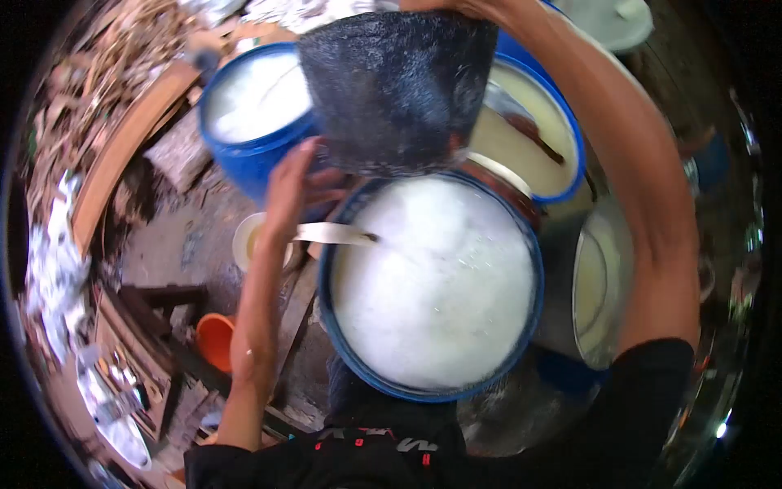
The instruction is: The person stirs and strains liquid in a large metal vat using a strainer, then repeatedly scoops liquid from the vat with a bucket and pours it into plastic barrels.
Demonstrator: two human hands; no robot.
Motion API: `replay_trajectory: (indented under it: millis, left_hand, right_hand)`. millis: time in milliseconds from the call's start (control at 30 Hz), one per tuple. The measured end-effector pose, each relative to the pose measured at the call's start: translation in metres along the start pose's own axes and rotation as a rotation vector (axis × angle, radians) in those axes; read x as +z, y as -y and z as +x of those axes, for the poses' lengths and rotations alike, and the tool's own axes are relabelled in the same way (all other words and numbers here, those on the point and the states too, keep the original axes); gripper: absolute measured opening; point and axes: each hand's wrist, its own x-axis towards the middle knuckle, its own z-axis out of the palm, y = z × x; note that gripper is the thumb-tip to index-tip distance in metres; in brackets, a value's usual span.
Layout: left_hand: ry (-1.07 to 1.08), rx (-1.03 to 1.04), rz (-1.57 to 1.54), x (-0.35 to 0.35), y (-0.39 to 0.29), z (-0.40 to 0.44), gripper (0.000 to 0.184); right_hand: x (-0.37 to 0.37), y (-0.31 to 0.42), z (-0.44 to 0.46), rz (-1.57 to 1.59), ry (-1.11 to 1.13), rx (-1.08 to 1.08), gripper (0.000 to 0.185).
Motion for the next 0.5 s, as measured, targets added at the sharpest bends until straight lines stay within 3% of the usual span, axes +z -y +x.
replay_trajectory:
  millis: [33, 67, 100, 133, 167, 200, 233, 267, 300, 333, 367, 400, 433, 467, 500]
  left_hand:
    - [-0.104, 0.182, 0.308, -0.008, 0.012, 0.005, 0.037]
    - [-0.219, 0.501, 0.593, -0.029, 0.035, 0.018, 0.025]
    - [-0.302, 0.732, 0.855, -0.035, 0.029, 0.011, 0.02]
    - [-0.313, 0.807, 0.959, -0.043, 0.027, 0.004, 0.017]
    - [-0.405, 0.659, 0.814, -0.035, 0.025, -0.014, 0.018]
    - [-0.365, 0.637, 0.884, -0.06, 0.033, -0.02, 0.022]
    - [-0.411, 0.65, 1.153, -0.073, 0.036, -0.038, 0.029]
    - [-0.406, 0.687, 1.178, -0.101, 0.055, -0.051, 0.037]
    - [-0.396, 0.682, 1.136, -0.125, 0.074, -0.069, 0.041]
    - [-0.433, 0.624, 1.352, -0.136, 0.085, -0.097, 0.043]
    - [-0.502, 0.4, 1.148, -0.149, 0.111, -0.12, 0.045]
    - [-0.457, 0.239, 1.203, -0.157, 0.126, -0.145, 0.046]
    - [-0.437, 0.255, 1.373, -0.191, 0.161, -0.165, 0.052]
    - [-0.395, -0.099, 1.229, -0.198, 0.177, -0.18, 0.058]
    - [-0.326, -0.297, 1.026, -0.179, 0.188, -0.2, 0.062]
  right_hand:
    - [-0.001, -0.044, -0.021, 0.053, -0.034, -0.058, 0.028]
    - [0.003, -0.093, -0.046, 0.106, -0.069, -0.11, 0.029]
    - [0.004, -0.139, -0.074, 0.119, -0.089, -0.05, 0.029]
    - [0.004, -0.185, -0.105, 0.251, -0.096, -0.081, 0.029]
    - [0.008, -0.231, -0.139, 0.384, -0.11, -0.116, 0.029]
    - [0.015, -0.272, -0.178, 0.398, -0.136, -0.066, 0.029]
    - [0.026, -0.308, -0.218, 0.601, -0.205, -0.072, 0.032]
    - [0.032, -0.344, -0.25, 0.794, -0.285, -0.098, 0.037]
    - [0.043, -0.388, -0.281, 0.877, -0.236, -0.033, 0.03]
    - [0.056, -0.434, -0.31, 0.964, -0.187, 0.023, 0.023]
    - [0.077, -0.471, -0.336, 1.101, -0.176, 0.078, 0.025]
    - [0.099, -0.506, -0.359, 1.245, -0.165, 0.134, 0.028]
    - [0.118, -0.54, -0.379, 1.273, -0.195, 0.156, 0.028]
    - [0.137, -0.571, -0.398, 1.337, -0.252, 0.234, 0.029]
    - [0.156, -0.599, -0.413, 1.396, -0.31, 0.308, 0.03]
